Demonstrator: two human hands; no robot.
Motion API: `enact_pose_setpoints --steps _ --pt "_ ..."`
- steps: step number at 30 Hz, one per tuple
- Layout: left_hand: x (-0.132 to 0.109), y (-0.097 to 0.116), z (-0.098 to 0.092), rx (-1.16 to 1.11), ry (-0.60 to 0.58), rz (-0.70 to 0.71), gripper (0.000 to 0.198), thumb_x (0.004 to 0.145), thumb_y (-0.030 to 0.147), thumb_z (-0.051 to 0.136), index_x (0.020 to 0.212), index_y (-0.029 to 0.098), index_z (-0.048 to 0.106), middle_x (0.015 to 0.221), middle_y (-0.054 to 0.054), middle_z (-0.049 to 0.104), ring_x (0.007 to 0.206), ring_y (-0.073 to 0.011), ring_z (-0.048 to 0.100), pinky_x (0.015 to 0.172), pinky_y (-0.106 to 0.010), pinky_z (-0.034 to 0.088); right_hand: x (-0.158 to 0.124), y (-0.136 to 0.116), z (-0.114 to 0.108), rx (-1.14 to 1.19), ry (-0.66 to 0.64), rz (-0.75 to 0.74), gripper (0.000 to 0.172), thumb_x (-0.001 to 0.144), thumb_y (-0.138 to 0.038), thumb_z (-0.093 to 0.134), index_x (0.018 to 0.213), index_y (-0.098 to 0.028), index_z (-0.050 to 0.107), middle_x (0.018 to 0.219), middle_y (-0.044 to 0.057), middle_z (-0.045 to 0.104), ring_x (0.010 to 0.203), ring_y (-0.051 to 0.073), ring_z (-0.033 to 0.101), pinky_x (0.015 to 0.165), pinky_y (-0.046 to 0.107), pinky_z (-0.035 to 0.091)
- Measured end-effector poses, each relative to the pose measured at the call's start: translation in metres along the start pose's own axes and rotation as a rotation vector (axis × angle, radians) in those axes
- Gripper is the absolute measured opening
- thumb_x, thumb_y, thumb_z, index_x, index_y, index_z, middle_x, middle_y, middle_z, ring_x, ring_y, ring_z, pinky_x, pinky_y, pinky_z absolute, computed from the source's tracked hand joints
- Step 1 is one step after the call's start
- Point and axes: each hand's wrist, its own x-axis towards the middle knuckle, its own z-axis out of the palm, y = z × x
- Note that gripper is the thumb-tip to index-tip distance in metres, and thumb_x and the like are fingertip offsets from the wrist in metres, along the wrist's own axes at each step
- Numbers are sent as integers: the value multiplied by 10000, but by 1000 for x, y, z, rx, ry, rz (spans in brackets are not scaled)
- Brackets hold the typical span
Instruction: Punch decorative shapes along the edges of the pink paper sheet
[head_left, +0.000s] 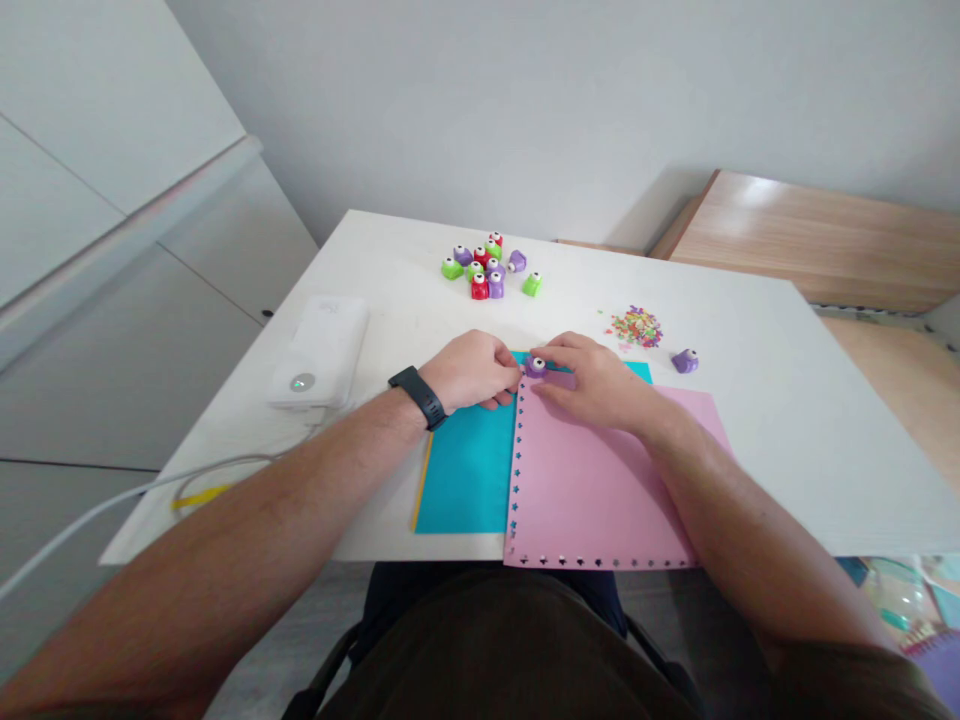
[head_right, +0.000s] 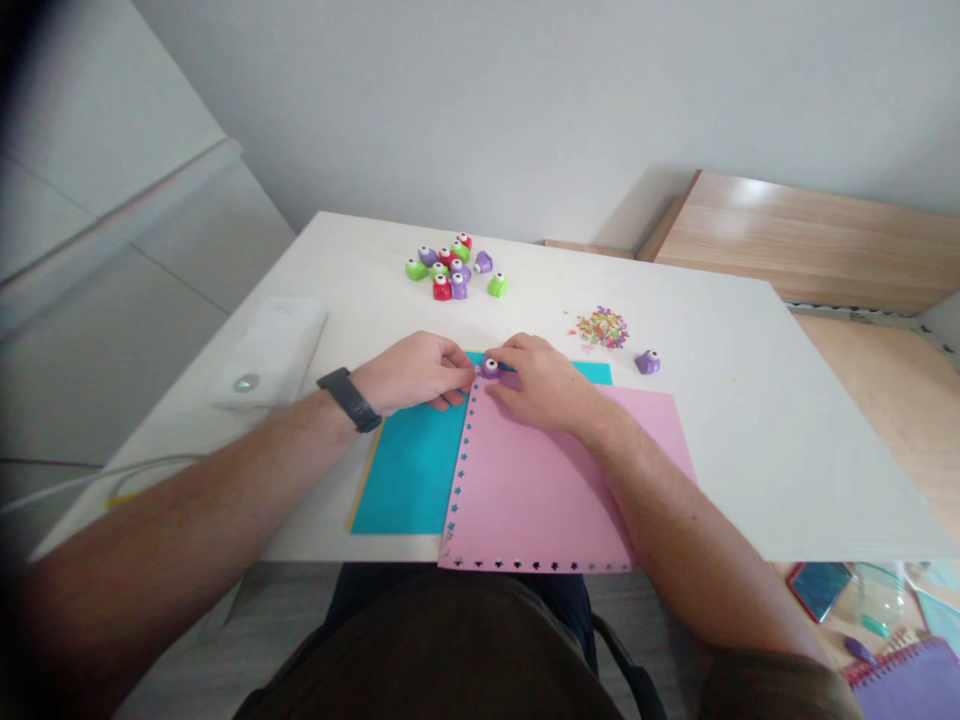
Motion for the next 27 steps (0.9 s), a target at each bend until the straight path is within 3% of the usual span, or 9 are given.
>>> enact_pose_setpoints --steps 5,10,15,20,27 --pt "1 -2 -3 114 41 76 185 834 266 733 991 173 704 846 -76 806 701 -216 760 584 -288 575 0 4 -2 -19 -43 7 417 927 -282 692 1333 -193 729 1260 148 702 1161 296 664 1082 460 500" --pt "1 -2 -4 336 262 392 214 871 279 700 1057 188 756 1039 -67 814 910 -219 753 830 -292 563 2 5 -2 -18 -61 3 413 925 -283 696 1331 -215 723 1244 136 703 1131 285 665 1060 457 503" --pt "0 -1 -1 339 208 505 272 961 344 654 1163 207 775 1104 -51 806 932 -191 731 889 -281 534 3 3 -10 -26 -35 31 438 909 -270 706 1330 -153 695 1174 148 738 1048 277 688 973 429 530" --pt "4 -3 0 372 141 622 281 1000 370 641 1196 238 793 1187 -43 802 1076 -206 723 996 -301 516 -2 7 -21 -83 -64 99 367 917 -272 711 1256 -132 714 1131 146 763 988 267 698 914 411 528" --pt "12 -12 0 381 168 681 240 984 296 655 1166 238 801 1159 -37 812 1028 -212 746 1006 -363 558 -2 0 -27 -135 -113 115 330 941 -291 720 1231 -133 712 1106 131 755 973 262 698 897 400 534"
